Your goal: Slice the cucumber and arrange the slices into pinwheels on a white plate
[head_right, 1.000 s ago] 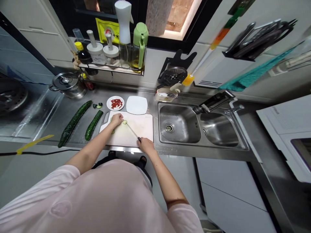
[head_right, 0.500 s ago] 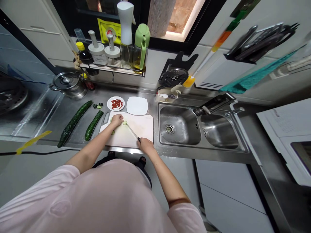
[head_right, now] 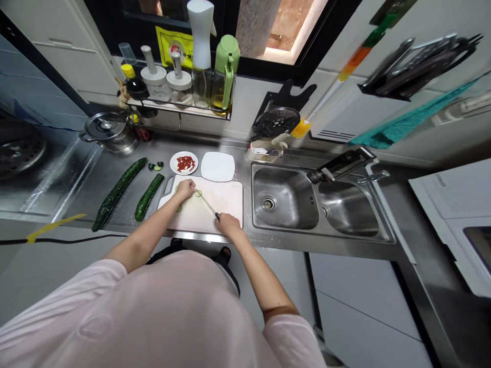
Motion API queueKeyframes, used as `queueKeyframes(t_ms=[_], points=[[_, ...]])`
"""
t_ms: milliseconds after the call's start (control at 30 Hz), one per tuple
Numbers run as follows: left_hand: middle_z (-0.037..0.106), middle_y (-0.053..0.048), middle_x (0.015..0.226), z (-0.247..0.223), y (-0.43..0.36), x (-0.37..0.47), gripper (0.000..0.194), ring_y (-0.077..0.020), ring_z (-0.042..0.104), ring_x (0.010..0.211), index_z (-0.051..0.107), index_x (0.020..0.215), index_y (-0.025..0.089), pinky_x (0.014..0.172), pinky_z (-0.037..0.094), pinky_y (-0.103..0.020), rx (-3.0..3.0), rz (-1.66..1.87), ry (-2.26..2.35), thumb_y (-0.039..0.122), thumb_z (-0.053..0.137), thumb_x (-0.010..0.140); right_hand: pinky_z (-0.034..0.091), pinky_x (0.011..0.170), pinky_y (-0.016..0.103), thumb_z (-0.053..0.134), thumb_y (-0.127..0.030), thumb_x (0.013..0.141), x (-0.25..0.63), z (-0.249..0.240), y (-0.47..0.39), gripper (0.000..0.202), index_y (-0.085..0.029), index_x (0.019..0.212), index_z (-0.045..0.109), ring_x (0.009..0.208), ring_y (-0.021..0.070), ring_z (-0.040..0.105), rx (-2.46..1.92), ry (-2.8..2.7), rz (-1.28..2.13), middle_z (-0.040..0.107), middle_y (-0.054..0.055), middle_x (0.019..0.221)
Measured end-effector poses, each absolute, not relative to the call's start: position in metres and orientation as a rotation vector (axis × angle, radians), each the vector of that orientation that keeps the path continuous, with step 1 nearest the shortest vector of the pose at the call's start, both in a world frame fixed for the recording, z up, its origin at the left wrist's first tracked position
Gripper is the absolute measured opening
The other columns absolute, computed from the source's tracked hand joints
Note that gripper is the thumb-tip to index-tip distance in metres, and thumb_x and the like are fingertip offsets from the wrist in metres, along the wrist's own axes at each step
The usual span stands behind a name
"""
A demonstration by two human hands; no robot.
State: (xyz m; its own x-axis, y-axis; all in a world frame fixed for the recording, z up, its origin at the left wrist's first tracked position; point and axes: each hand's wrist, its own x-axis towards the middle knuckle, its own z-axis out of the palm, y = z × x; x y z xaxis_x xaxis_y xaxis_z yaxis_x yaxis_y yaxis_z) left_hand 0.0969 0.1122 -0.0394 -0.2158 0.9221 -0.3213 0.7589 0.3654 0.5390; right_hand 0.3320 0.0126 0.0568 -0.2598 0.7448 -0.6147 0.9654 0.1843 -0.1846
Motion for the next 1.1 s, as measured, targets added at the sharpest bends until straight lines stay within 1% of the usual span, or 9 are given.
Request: queueKeyframes(t_ms=[300,533,800,1100], points=[[0.069,-0.001,0.085,-0.036,0.111,0.097,0.017,-0.0134,0.059,0.078,0.066,0.086,0.021,0.070,0.041,-0.023,1.434,0.353,2.028,0.021,0.073,0.069,0.046,0.081,0.032,0.040,-0.037,0.093,0.328,0.065,0.016,0.038,-0.015,0.111,0.064,0.104,0.0264,0.063,1.611,2.065,-0.782,0.066,0.016,0.113],[0.069,-0.001,0.085,-0.036,0.111,0.098,0.017,-0.0136,0.059,0.079,0.066,0.086,0.020,0.072,0.041,-0.023,1.446,0.353,2.027,0.020,0.072,0.070,0.046,0.080,0.033,0.039,-0.038,0.092,0.330,0.059,0.013,0.039,-0.014,0.110,0.065,0.103,0.0280,0.063,1.623,2.042,-0.784,0.066,0.017,0.112],[0.068,-0.002,0.086,-0.036,0.111,0.097,0.016,-0.0140,0.059,0.079,0.065,0.085,0.020,0.072,0.041,-0.023,1.458,0.351,2.034,0.020,0.072,0.070,0.046,0.077,0.031,0.039,-0.038,0.093,0.343,0.061,0.003,0.038,-0.015,0.107,0.065,0.100,0.0267,0.064,1.620,2.038,-0.788,0.068,0.017,0.108],[0.068,-0.001,0.084,-0.036,0.111,0.097,0.017,-0.0141,0.059,0.079,0.066,0.085,0.021,0.071,0.041,-0.023,1.479,0.337,2.028,0.022,0.072,0.069,0.046,0.078,0.031,0.038,-0.041,0.094,0.348,0.064,-0.002,0.038,-0.016,0.106,0.065,0.101,0.0264,0.064,1.619,2.024,-0.796,0.067,0.017,0.109]])
